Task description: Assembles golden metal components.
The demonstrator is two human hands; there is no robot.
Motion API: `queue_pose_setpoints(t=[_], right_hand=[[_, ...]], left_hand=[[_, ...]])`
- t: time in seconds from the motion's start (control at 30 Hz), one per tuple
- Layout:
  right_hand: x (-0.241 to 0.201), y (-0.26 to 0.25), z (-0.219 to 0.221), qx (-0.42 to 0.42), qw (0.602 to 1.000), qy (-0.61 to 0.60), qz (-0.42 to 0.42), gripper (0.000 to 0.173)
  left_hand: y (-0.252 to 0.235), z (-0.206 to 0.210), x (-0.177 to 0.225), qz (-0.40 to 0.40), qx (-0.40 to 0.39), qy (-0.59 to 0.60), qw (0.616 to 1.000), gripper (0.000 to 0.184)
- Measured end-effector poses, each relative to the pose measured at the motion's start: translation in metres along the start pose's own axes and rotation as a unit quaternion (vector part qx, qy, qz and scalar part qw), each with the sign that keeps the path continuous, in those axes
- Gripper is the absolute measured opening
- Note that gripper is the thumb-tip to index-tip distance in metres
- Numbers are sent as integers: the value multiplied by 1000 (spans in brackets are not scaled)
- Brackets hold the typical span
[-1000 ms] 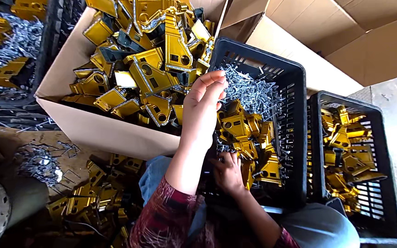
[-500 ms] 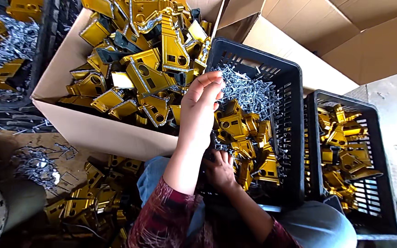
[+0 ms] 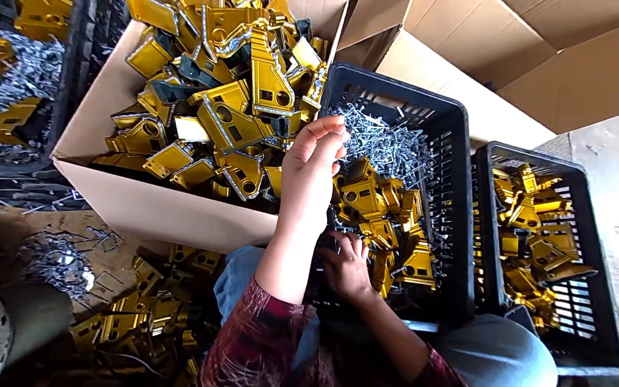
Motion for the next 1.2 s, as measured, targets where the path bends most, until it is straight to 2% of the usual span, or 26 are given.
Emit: queue_pose_setpoints(t=[0.17,0.33,0.47,0.57,0.7,0.8,0.9,1.1,1.2], right_hand=[[15,0,-6,14,997,-21,75,27],[13,0,-3,12,999,-29,29,29],[1,-2,0,-72,997,-16,-17,27],[-6,-6,0,-129,992,5,11,29],[3,-2,-2,-59,998,-1,12,25],[3,-2,-5,-56,998,-2,27,25],[2,-7,-1,-92,994,4,57,30],[7,-3,1,-11,1000,-14,26,29],[9,-3,-1,-3,999,-28,35,29]], left_hand=[[-1,-1,0,5,1,2,1000,16],[-1,0,-1,1,-5,0,1000,16],[0,0,0,-2,-1,0,1000,17],[-1,1,-1,-1,-5,-1,1000,17],[-1,0,-1,2,-4,0,1000,17],[-1,0,-2,3,-3,-1,1000,16],[-1,2,-3,1,-4,-4,1000,16],[-1,1,-2,2,-4,-5,1000,16],[-2,1,-3,1,-5,-5,1000,16]])
Point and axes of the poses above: each hand's wrist, its own y-axis away from the middle knuckle, its own z-axis out of the palm, x = y × z, the point moved 2 cm from there along -y, towards the middle knuckle, and after that the axes turned 2 degrees about -x, right-handed, at the moved point
